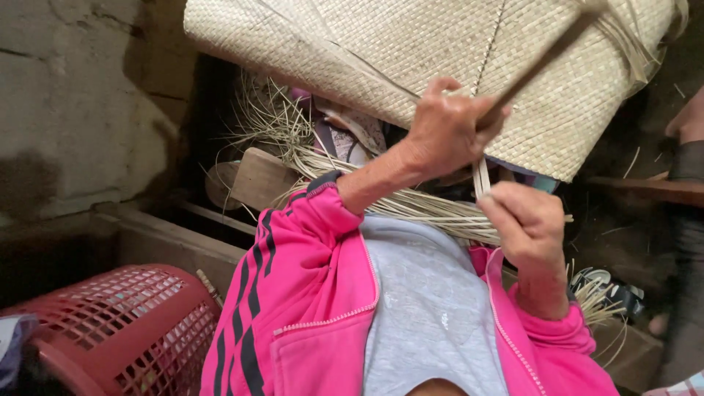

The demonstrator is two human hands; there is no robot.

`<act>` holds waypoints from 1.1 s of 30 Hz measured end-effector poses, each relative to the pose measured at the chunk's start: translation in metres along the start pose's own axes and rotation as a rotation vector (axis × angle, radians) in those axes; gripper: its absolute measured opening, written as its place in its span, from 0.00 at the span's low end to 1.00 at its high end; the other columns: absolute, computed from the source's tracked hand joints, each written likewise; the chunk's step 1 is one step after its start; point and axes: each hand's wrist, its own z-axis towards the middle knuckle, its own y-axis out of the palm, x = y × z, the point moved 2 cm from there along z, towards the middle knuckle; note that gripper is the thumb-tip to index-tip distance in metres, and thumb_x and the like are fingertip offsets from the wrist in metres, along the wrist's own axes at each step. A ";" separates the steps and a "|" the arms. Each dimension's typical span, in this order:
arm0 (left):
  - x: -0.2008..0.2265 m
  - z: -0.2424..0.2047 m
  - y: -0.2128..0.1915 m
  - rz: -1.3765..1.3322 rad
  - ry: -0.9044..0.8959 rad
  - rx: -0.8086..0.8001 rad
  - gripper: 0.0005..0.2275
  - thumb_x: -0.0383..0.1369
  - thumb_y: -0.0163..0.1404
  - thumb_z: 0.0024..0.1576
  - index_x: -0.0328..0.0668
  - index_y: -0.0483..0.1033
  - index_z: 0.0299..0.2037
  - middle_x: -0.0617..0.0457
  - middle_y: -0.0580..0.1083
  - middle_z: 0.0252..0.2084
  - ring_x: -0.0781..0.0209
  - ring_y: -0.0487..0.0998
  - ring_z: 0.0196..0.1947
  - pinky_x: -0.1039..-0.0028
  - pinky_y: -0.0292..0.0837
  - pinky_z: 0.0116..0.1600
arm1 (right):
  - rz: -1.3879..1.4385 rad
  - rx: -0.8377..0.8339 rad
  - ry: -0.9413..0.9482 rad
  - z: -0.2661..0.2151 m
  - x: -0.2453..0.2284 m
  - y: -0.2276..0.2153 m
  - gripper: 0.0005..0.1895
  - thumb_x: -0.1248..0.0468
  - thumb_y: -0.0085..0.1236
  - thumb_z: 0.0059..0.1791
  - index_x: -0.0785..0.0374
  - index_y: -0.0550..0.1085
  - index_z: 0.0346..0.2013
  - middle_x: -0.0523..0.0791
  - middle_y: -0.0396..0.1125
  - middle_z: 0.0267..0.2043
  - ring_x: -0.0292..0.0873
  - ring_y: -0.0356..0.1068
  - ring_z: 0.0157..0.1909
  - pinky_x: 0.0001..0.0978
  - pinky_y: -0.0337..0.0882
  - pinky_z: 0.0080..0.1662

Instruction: Shaping and tightening a large woven bag or mat using a wooden tool and manual weaving techniques.

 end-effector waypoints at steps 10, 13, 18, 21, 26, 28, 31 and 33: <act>-0.078 0.016 -0.018 0.238 -0.093 0.122 0.17 0.42 0.43 0.64 0.58 0.66 0.19 0.70 0.54 0.10 0.71 0.53 0.11 0.75 0.61 0.37 | 0.490 -0.100 -0.213 -0.053 -0.010 -0.075 0.06 0.64 0.49 0.35 0.57 0.73 0.24 0.39 0.71 0.19 0.33 0.63 0.15 0.22 0.71 0.23; -0.104 0.011 -0.026 0.324 -0.128 0.157 0.19 0.44 0.43 0.65 0.60 0.61 0.17 0.69 0.51 0.11 0.71 0.51 0.11 0.77 0.62 0.34 | 0.603 -0.011 -0.169 -0.056 -0.013 -0.106 0.06 0.60 0.48 0.34 0.53 0.72 0.23 0.37 0.69 0.17 0.31 0.59 0.12 0.21 0.68 0.20; -0.145 0.007 -0.054 0.384 -0.176 0.182 0.21 0.45 0.40 0.66 0.61 0.55 0.18 0.69 0.49 0.12 0.71 0.49 0.13 0.76 0.62 0.36 | 0.850 0.039 0.063 -0.041 -0.004 -0.119 0.06 0.61 0.48 0.41 0.57 0.73 0.26 0.37 0.63 0.18 0.32 0.56 0.15 0.22 0.62 0.21; -0.163 0.014 -0.096 0.560 -0.021 0.290 0.19 0.42 0.44 0.66 0.54 0.69 0.20 0.69 0.59 0.13 0.74 0.55 0.11 0.82 0.54 0.21 | 0.993 0.071 0.202 -0.016 -0.035 -0.095 0.07 0.63 0.48 0.46 0.60 0.74 0.29 0.37 0.60 0.19 0.32 0.54 0.16 0.22 0.59 0.22; -0.124 0.017 -0.169 0.425 -0.154 0.355 0.22 0.44 0.50 0.69 0.46 0.61 0.23 0.58 0.58 0.19 0.61 0.55 0.22 0.33 0.45 0.68 | 1.239 0.130 0.431 -0.037 0.017 -0.071 0.09 0.65 0.48 0.53 0.65 0.75 0.32 0.37 0.54 0.20 0.31 0.50 0.19 0.22 0.53 0.22; -0.068 0.024 -0.144 0.066 0.058 0.391 0.10 0.31 0.47 0.63 0.44 0.64 0.27 0.54 0.65 0.27 0.58 0.65 0.28 0.50 0.61 0.52 | 1.336 0.148 0.527 -0.028 0.038 -0.047 0.10 0.65 0.48 0.56 0.67 0.75 0.34 0.37 0.52 0.20 0.31 0.49 0.20 0.21 0.51 0.23; -0.013 -0.012 -0.078 -0.989 -0.170 0.193 0.12 0.18 0.51 0.54 0.46 0.68 0.43 0.53 0.75 0.41 0.62 0.76 0.39 0.68 0.71 0.50 | 1.388 0.053 0.637 -0.010 0.073 -0.010 0.11 0.65 0.45 0.57 0.68 0.73 0.38 0.35 0.47 0.20 0.30 0.48 0.19 0.21 0.53 0.20; 0.007 -0.038 -0.027 -1.647 -0.650 -0.100 0.22 0.19 0.59 0.52 0.49 0.69 0.55 0.57 0.77 0.47 0.69 0.77 0.43 0.69 0.65 0.66 | 1.388 -0.048 0.711 -0.006 0.085 0.005 0.12 0.64 0.41 0.58 0.69 0.71 0.41 0.34 0.43 0.20 0.30 0.48 0.17 0.21 0.56 0.18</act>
